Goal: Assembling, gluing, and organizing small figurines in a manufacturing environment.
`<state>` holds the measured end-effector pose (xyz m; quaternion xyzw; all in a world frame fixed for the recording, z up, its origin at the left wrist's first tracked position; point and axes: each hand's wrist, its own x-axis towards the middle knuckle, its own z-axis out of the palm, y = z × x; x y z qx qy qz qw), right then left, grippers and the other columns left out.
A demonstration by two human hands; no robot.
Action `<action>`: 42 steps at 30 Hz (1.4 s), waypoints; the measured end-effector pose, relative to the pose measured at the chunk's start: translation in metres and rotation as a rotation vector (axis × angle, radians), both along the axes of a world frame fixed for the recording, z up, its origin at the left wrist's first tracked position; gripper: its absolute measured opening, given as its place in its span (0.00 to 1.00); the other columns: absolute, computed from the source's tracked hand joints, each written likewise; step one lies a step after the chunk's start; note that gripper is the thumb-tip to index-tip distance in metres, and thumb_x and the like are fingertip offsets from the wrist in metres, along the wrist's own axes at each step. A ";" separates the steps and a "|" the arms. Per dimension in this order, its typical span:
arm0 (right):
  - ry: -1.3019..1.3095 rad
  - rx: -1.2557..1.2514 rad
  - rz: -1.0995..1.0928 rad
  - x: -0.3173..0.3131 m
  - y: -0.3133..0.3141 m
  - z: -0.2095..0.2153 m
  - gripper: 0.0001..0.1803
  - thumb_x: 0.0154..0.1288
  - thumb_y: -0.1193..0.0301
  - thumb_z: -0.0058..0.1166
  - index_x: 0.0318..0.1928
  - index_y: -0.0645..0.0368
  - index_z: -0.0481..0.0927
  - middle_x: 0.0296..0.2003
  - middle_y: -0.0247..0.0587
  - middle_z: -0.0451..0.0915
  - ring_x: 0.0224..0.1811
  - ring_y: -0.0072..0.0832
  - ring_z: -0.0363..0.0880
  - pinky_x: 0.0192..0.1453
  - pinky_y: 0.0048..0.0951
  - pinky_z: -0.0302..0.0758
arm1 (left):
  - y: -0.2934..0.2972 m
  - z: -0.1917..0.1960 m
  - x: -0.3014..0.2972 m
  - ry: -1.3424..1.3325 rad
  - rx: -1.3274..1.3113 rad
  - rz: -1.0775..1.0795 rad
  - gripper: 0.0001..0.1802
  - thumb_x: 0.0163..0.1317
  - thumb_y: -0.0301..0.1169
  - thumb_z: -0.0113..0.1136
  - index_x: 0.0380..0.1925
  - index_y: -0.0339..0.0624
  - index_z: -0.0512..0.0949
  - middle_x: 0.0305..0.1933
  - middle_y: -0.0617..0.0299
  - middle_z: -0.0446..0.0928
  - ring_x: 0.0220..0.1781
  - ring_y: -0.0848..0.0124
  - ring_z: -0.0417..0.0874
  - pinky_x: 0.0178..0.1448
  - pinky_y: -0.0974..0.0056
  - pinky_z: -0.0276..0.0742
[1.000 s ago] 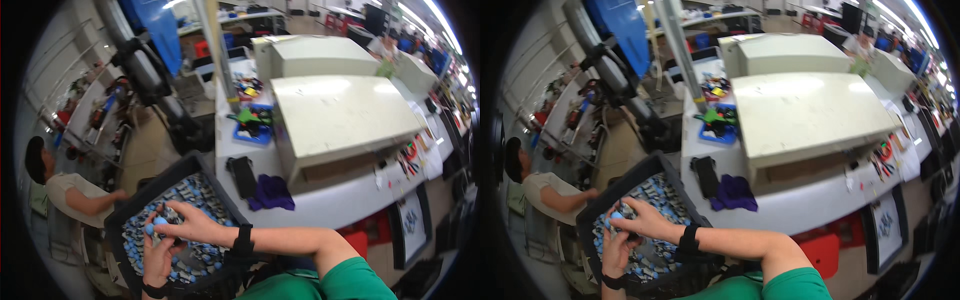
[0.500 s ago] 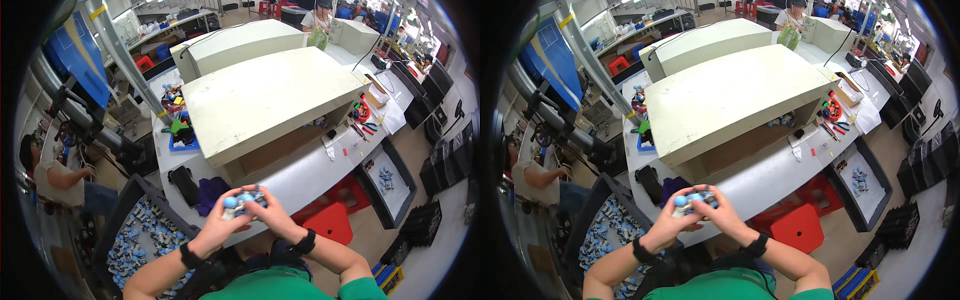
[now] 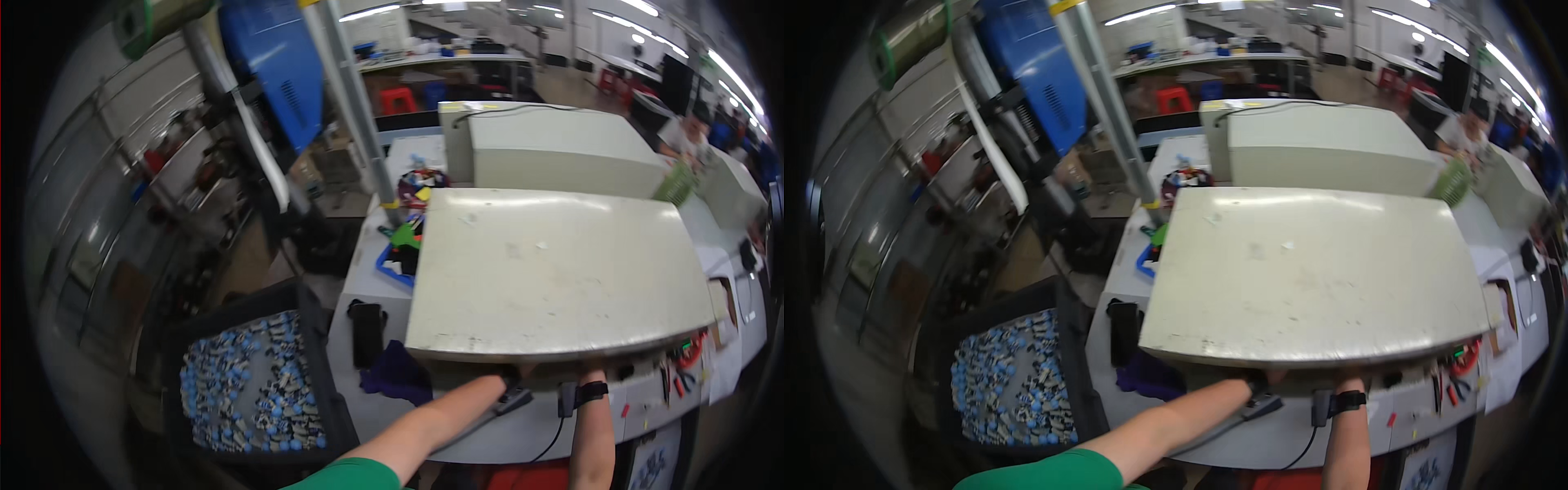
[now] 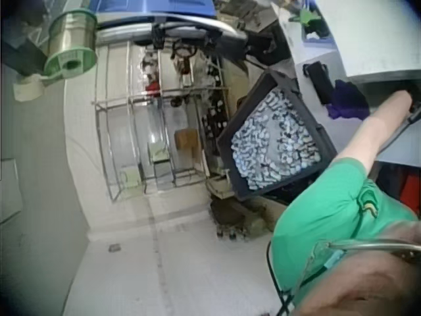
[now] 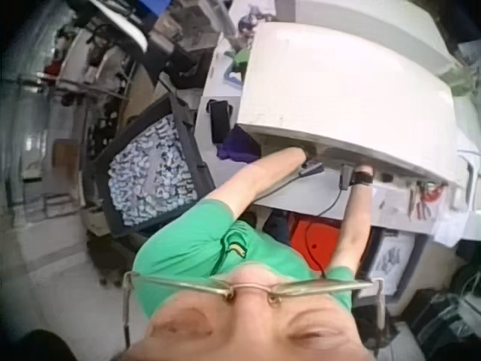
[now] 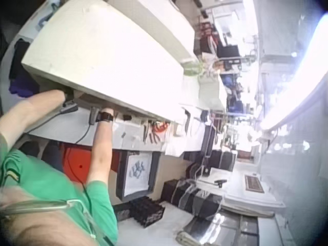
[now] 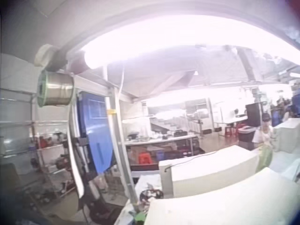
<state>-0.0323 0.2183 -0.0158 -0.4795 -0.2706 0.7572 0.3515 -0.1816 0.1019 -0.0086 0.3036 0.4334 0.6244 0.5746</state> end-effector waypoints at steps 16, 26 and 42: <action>-0.298 0.734 0.606 -0.012 -0.131 0.117 0.10 0.66 0.74 0.53 0.46 0.62 0.75 0.41 0.34 0.77 0.43 0.18 0.73 0.48 0.20 0.70 | -0.170 0.146 -0.002 0.785 -0.217 -0.528 0.34 0.61 0.43 0.57 0.62 0.33 0.62 0.61 0.39 0.67 0.64 0.50 0.68 0.66 0.54 0.65; 0.048 1.140 1.463 -0.146 -0.296 0.247 0.12 0.62 0.67 0.60 0.43 0.59 0.77 0.37 0.38 0.77 0.37 0.25 0.79 0.37 0.24 0.75 | -0.463 0.245 -0.163 0.636 -0.623 0.270 0.20 0.64 0.38 0.60 0.52 0.39 0.74 0.46 0.60 0.78 0.49 0.74 0.78 0.51 0.67 0.75; -0.940 1.724 1.407 -0.409 -0.450 0.144 0.36 0.52 0.52 0.64 0.53 0.63 0.67 0.47 0.54 0.74 0.48 0.51 0.78 0.50 0.43 0.78 | -0.579 0.134 -0.260 0.773 -0.747 -0.003 0.44 0.53 0.58 0.62 0.54 0.26 0.71 0.52 0.42 0.77 0.53 0.58 0.78 0.56 0.62 0.72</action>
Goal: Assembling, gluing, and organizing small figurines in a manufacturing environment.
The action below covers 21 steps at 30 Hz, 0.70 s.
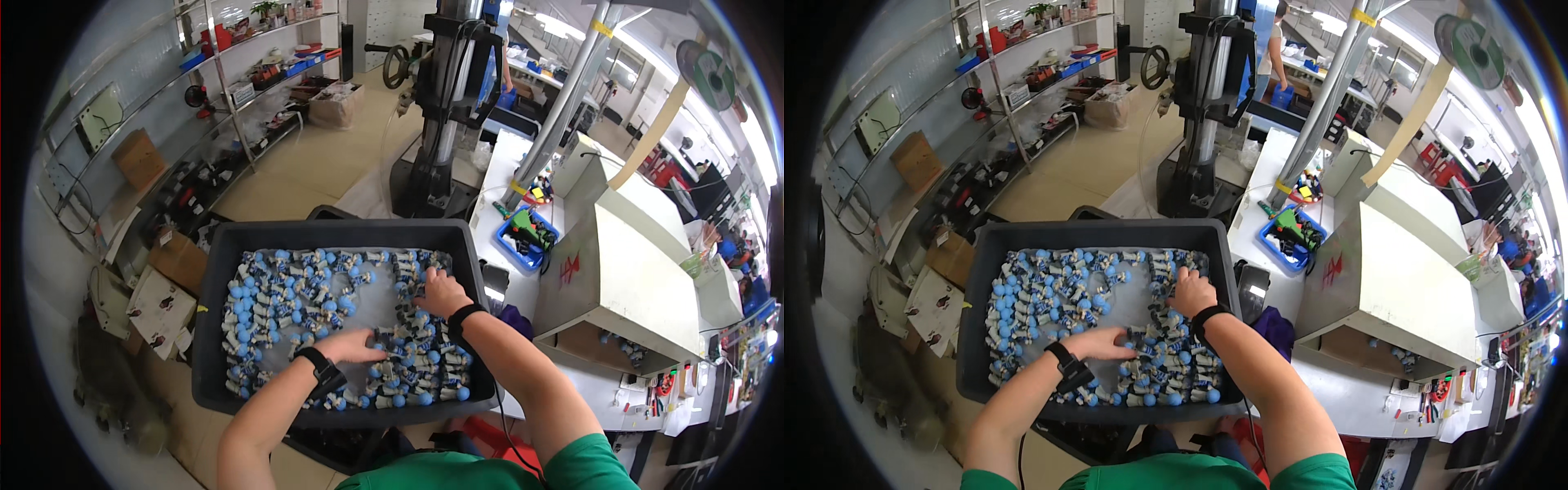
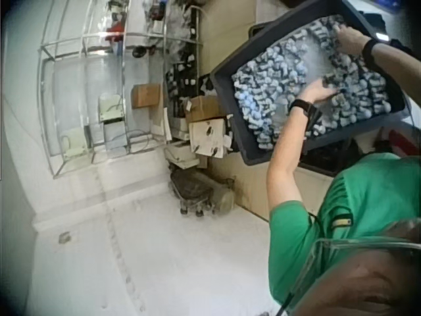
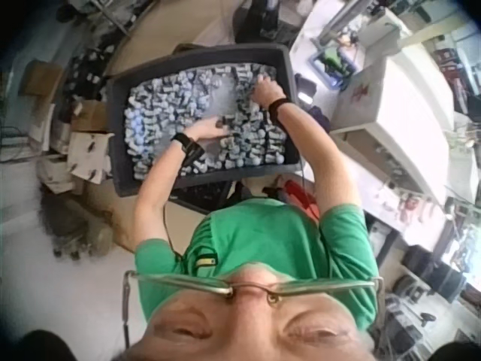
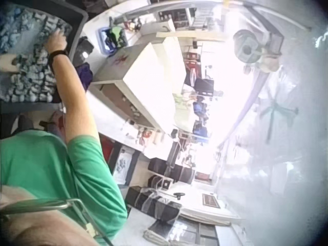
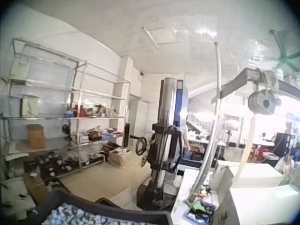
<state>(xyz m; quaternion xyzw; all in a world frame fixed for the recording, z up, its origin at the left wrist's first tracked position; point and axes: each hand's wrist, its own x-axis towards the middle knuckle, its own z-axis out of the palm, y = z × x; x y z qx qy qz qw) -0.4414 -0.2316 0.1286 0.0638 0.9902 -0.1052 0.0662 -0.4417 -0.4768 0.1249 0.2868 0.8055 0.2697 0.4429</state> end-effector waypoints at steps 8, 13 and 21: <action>-0.187 -0.018 -0.097 0.013 -0.006 0.009 0.49 0.45 0.39 0.64 0.55 0.67 0.66 0.51 0.62 0.72 0.52 0.53 0.77 0.54 0.43 0.77 | 0.004 0.022 0.009 -0.459 0.060 0.270 0.43 0.53 0.57 0.64 0.56 0.33 0.67 0.45 0.59 0.77 0.42 0.72 0.80 0.41 0.65 0.79; -0.214 -0.103 -0.104 0.013 0.000 0.016 0.53 0.45 0.37 0.62 0.60 0.68 0.65 0.55 0.63 0.68 0.55 0.55 0.74 0.56 0.44 0.75 | 0.007 0.006 -0.001 -0.668 0.073 0.400 0.37 0.54 0.55 0.65 0.55 0.40 0.69 0.49 0.62 0.74 0.47 0.71 0.79 0.47 0.59 0.77; -0.304 -0.095 -0.076 0.008 -0.006 0.011 0.54 0.46 0.31 0.55 0.64 0.58 0.65 0.60 0.66 0.63 0.57 0.57 0.72 0.61 0.43 0.72 | 0.014 -0.010 0.003 -0.700 0.130 0.571 0.46 0.50 0.49 0.72 0.62 0.39 0.60 0.53 0.58 0.73 0.49 0.68 0.78 0.52 0.50 0.73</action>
